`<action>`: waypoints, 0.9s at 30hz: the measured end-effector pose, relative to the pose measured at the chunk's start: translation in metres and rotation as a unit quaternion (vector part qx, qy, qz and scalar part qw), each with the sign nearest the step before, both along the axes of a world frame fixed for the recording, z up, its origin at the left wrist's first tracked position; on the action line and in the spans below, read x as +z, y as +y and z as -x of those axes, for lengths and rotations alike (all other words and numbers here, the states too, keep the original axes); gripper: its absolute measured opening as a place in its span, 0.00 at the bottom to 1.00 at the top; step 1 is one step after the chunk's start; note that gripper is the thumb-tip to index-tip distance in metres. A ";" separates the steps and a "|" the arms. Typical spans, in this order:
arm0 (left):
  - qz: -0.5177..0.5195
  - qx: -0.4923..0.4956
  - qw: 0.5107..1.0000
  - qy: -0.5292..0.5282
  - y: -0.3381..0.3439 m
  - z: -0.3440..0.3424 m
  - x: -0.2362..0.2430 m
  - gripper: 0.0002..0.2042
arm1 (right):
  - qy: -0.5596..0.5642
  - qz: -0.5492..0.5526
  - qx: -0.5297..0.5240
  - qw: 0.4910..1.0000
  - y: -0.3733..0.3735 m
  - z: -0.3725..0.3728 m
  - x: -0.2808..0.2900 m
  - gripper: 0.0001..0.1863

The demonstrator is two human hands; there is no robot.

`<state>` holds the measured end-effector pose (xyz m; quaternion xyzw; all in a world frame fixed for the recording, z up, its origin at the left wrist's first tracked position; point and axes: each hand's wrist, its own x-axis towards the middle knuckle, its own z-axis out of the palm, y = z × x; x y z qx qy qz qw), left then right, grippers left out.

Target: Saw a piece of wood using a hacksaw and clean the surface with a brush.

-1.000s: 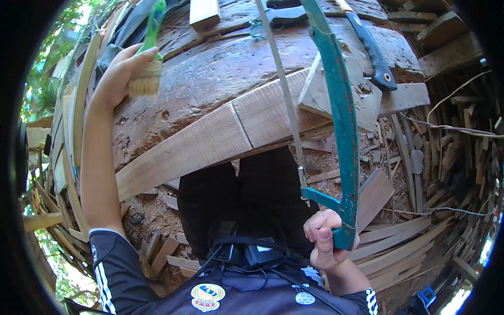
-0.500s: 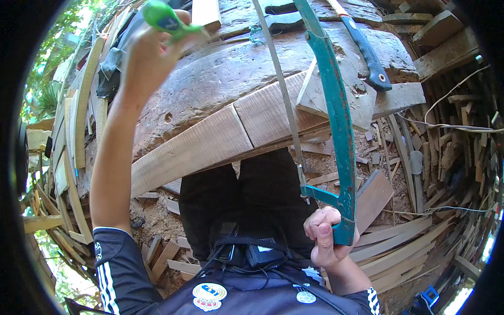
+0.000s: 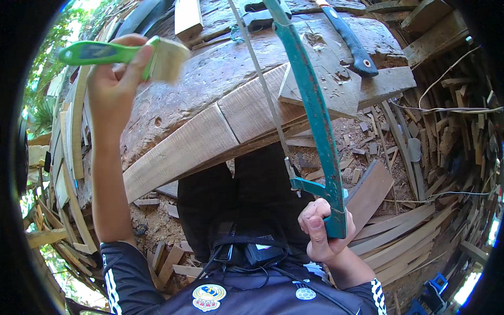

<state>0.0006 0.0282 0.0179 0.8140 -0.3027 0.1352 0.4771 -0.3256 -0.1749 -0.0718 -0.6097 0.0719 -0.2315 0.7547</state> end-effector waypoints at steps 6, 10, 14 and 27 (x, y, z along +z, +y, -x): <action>-0.065 -0.055 0.989 -0.119 -0.031 0.058 -0.014 0.06 | 0.052 0.000 -0.004 0.999 0.003 -0.001 0.008 0.17; -0.140 0.111 0.973 -0.145 -0.024 0.025 -0.011 0.05 | 0.024 0.000 0.000 1.000 0.001 -0.003 0.006 0.14; 0.055 -0.013 0.996 0.071 -0.031 0.056 -0.003 0.06 | 0.001 -0.011 -0.014 1.000 0.002 -0.003 0.004 0.13; 0.047 -0.060 0.980 0.185 -0.024 0.074 0.010 0.08 | 0.040 -0.026 -0.004 0.999 -0.002 0.007 0.005 0.20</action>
